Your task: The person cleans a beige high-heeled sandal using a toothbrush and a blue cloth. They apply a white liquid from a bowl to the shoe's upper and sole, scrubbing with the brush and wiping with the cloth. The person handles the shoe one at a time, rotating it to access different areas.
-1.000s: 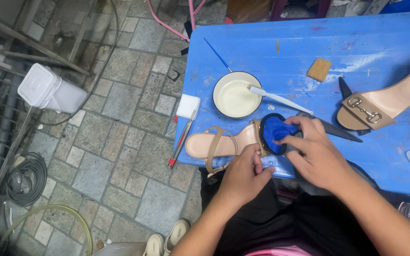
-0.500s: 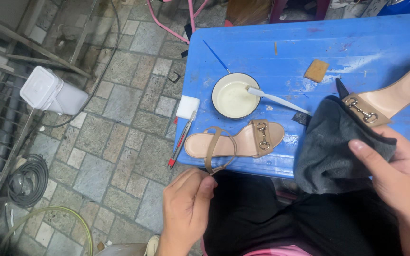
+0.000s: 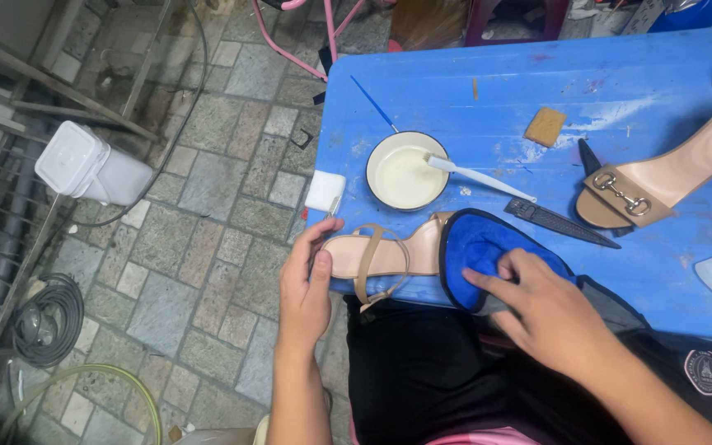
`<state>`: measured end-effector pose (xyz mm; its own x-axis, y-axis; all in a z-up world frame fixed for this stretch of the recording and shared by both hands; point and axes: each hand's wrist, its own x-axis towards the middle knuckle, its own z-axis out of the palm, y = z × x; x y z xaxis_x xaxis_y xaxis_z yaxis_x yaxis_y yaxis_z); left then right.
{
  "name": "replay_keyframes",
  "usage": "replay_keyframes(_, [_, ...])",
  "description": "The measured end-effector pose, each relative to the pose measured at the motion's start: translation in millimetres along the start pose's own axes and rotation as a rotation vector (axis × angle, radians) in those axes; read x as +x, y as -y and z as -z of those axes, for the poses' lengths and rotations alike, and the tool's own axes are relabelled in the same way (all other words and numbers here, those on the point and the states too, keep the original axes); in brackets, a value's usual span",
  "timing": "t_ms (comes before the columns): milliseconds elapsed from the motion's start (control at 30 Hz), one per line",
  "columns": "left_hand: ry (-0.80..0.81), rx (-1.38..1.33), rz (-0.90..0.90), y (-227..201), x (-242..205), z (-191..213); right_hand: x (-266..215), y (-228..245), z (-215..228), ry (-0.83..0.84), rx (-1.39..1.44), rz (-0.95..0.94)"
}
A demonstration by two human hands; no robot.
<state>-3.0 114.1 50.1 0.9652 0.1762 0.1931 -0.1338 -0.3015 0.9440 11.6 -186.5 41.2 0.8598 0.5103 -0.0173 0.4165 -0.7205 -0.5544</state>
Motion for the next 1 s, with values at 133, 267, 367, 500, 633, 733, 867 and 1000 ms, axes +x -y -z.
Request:
replay_keyframes(133, [-0.271, 0.305, -0.332, 0, -16, 7, -21, -23, 25, 0.032, 0.239, -0.155])
replay_keyframes(267, [-0.248, 0.289, -0.409, -26, -53, -15, -51, -33, 40, 0.234, 0.412, -0.392])
replay_keyframes(367, [0.298, 0.064, -0.501, -43, -62, -43, -67, -37, 34, 0.200, 0.713, 0.131])
replay_keyframes(500, [0.535, 0.029, -0.434, -48, -60, -66, -82, -60, 26, 0.299, 0.645, 0.126])
replay_keyframes(633, [0.609, -0.158, 0.000, -45, -51, -66, -102, -97, 22, 0.494, 0.949, -0.141])
replay_keyframes(733, [0.540, -0.235, 0.074, -44, -49, -86, -111, -104, 13, 0.410, 1.185, -0.122])
replay_keyframes(867, [0.456, -0.164, -0.102, -50, -57, -111, -93, -63, 3, 0.016, 1.439, -0.088])
replay_keyframes(1000, [0.355, 0.142, -0.288, -56, -69, -91, -75, -32, 13, -0.229, 1.629, -0.127])
